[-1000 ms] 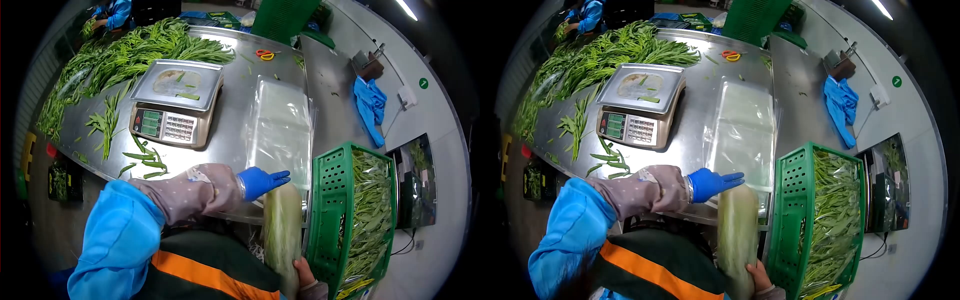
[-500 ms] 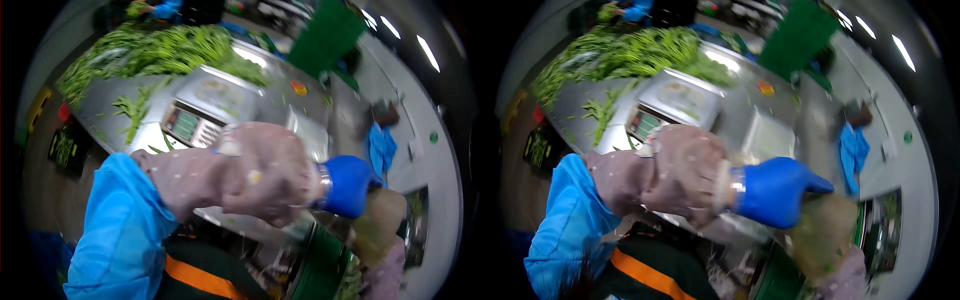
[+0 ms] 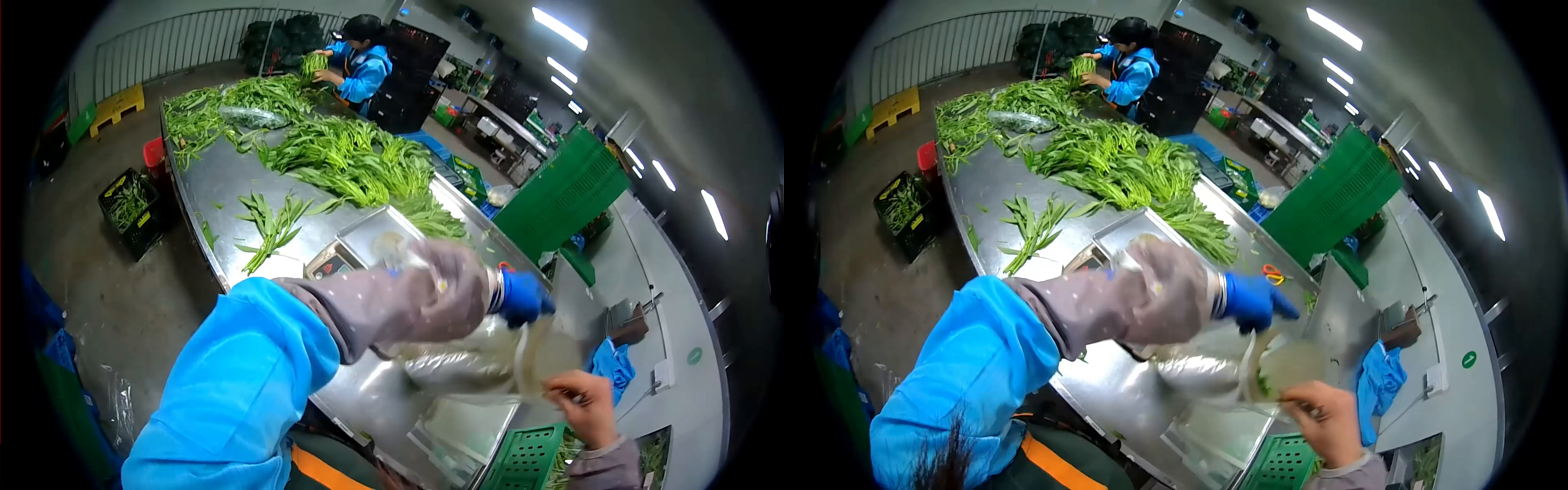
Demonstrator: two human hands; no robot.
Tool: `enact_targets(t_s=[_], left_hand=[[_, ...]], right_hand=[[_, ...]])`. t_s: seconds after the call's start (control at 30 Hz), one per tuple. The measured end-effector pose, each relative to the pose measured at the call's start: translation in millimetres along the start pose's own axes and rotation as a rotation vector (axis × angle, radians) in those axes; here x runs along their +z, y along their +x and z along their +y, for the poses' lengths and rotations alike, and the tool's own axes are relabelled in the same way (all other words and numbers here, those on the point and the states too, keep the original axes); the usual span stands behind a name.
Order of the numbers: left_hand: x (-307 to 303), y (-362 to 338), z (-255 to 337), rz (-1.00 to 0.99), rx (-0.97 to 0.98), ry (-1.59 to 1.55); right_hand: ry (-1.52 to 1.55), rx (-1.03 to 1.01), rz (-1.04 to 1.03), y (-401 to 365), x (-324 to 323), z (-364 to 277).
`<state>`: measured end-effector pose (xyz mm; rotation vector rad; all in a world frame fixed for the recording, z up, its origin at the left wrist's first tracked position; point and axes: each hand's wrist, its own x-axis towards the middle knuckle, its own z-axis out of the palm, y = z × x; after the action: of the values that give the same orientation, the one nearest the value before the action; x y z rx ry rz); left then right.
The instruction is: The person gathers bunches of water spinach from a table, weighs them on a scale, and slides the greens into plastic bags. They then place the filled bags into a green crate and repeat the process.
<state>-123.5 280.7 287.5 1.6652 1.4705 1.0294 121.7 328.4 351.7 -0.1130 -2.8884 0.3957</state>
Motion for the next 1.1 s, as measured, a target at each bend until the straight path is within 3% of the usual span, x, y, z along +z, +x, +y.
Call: enact_targets(t_s=[0.03,0.1,0.17,0.23,0.27,0.3,0.37,0.4,0.5,0.53,0.57,0.6,0.67,0.7,0.73,0.8,0.83,0.9,0.93,1.0,1.03,1.07,1.1], left_hand=[[-15.5,-3.8,2.8,0.008,0.021,-0.108],[-42.5,-20.2,13.2,0.007,-0.01,-0.469],[-42.2,-39.8,24.4,0.032,-0.001,-0.564],[-23.9,-17.2,-3.9,-0.11,-0.129,-0.385],[-17.3,-10.1,-12.8,-0.108,-0.096,-0.274],[-14.9,-3.9,-19.8,-0.102,-0.066,-0.161],[-27.5,-8.4,-17.9,-0.114,-0.158,-0.595],[-30.2,-10.0,-16.9,-0.098,-0.133,-0.64],[-27.0,-18.7,-0.8,-0.182,-0.108,-0.622],[-23.3,-17.8,2.7,-0.219,-0.092,-0.606],[-17.3,-13.7,5.5,-0.256,-0.076,-0.591],[-11.5,-8.8,5.3,-0.293,-0.057,-0.575],[-4.6,4.5,-9.3,-0.278,-0.094,-0.504],[-3.6,9.0,-16.4,-0.271,-0.115,-0.465],[-4.0,9.2,-20.7,-0.171,-0.217,-0.429],[-10.4,-7.2,-11.2,-0.26,-0.11,-0.491],[-12.8,-16.4,-6.1,-0.304,-0.052,-0.522],[-13.5,-26.0,-4.8,-0.299,-0.074,-0.556],[-14.1,-28.0,-4.7,-0.292,-0.065,-0.552],[-11.8,-28.7,-1.4,-0.282,-0.062,-0.524],[-10.2,-28.3,0.1,-0.273,-0.069,-0.513],[-8.8,-28.6,1.2,-0.257,-0.077,-0.505],[-7.5,-29.3,3.0,-0.237,-0.084,-0.495]], right_hand=[[-0.043,-0.062,-0.024,0.2,-5.0,6.4],[0.078,0.049,0.292,-4.3,-27.8,-10.2],[0.008,0.053,0.399,2.2,-32.5,-25.2],[-0.021,0.018,0.182,17.1,-3.7,-14.0],[-0.064,0.038,0.096,19.8,7.9,-5.6],[-0.015,0.037,0.134,19.2,2.8,-3.6],[-0.044,0.001,0.186,4.7,-39.9,5.1],[0.156,0.024,0.217,-13.8,-80.1,14.6],[-0.163,0.349,0.455,-67.9,-197.4,-22.8],[-0.131,0.389,0.641,-72.7,-196.6,-41.7],[-0.346,0.383,0.531,-90.6,-218.1,-45.8],[-0.163,0.269,0.531,-110.5,-229.6,-37.7],[-0.038,0.298,0.88,-173.8,-274.2,2.6],[-0.17,0.334,0.796,-160.1,-244.0,-22.3],[-0.17,0.401,0.901,-166.6,-239.0,-16.6],[-0.253,0.545,1.185,-204.7,-232.5,6.9],[-0.316,0.621,1.219,-218.4,-221.5,29.6],[-0.396,0.793,0.946,-218.0,-172.4,94.1],[-0.424,0.855,0.645,-206.2,-132.1,125.6],[-0.318,0.781,0.166,-170.0,-37.9,155.7],[-0.125,0.65,0.119,-142.5,6.6,147.3],[0.125,0.501,0.234,-106.0,41.7,121.6],[0.565,0.326,0.259,-89.0,69.6,122.9]])
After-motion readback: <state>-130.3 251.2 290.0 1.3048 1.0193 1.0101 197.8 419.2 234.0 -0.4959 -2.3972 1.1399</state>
